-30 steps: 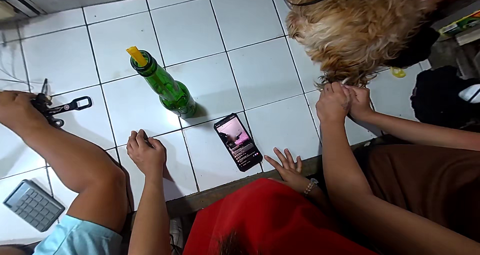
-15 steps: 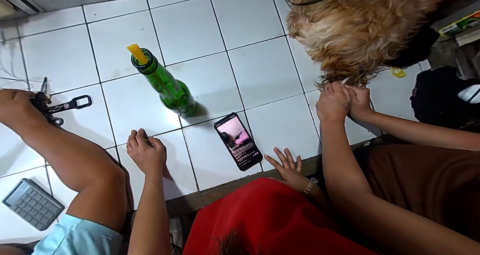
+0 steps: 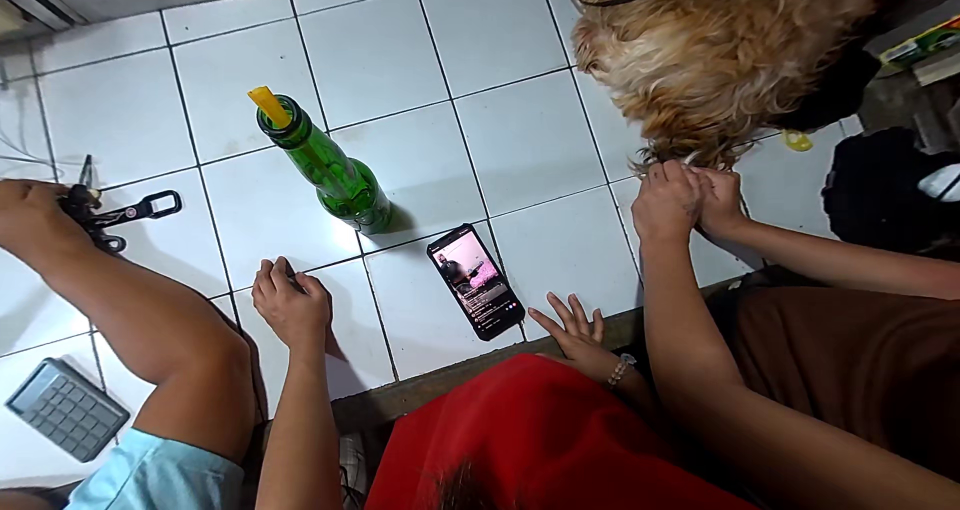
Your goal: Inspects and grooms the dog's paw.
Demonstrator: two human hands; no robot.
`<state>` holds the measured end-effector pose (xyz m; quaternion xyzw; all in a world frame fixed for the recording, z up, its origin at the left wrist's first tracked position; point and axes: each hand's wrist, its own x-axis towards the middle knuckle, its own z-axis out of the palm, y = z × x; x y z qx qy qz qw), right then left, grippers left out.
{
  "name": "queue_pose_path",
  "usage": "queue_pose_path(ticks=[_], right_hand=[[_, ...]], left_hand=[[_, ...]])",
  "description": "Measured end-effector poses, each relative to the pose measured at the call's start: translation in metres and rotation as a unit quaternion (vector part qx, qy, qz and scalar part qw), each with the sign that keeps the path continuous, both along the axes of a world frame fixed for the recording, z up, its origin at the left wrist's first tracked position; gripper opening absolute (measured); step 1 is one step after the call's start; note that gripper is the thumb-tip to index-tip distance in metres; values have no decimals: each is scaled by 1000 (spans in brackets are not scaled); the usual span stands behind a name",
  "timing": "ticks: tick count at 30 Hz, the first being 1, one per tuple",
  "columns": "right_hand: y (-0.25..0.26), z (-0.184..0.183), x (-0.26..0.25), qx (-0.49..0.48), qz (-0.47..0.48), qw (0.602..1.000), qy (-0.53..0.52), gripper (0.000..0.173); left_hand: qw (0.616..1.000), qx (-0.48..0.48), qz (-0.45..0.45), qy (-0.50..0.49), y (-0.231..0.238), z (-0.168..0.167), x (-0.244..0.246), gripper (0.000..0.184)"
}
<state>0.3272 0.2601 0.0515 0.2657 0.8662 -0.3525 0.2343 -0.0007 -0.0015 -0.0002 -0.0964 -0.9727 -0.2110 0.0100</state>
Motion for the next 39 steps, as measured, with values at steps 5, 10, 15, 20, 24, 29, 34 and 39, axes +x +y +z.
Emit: queue_pose_path(ticks=[5,10,15,20,24,29,34,39], right_hand=[[1,1,-1,-2,3,1000,-16,69],[1,1,-2,-2,2,1000,-15,68],[1,1,-2,-4,2,1000,-21,68],[1,1,-1,-2,3,1000,-19,69],[1,1,-2,-2,6,1000,-18,69],[2,2,-4,-6,4,1000,-25,69],[1,2,-3,-3,5,1000,-25,69],[1,2,-3,-3,5,1000,-21,69]], left_hand=[[1000,-3,-2,4,0,0,0,46],[1000,-3,0,0,0,0,0,46],[1000,-5,1,2,0,0,0,47],[1000,-4,0,4,-1,-1,0,47],[1000,0,-5,-1,-1,-1,0,47],[1000,2,-4,2,-1,-1,0,47],[1000,5,-2,4,-1,-2,0,47],[1000,0,-4,5,-2,-2,-1,47]])
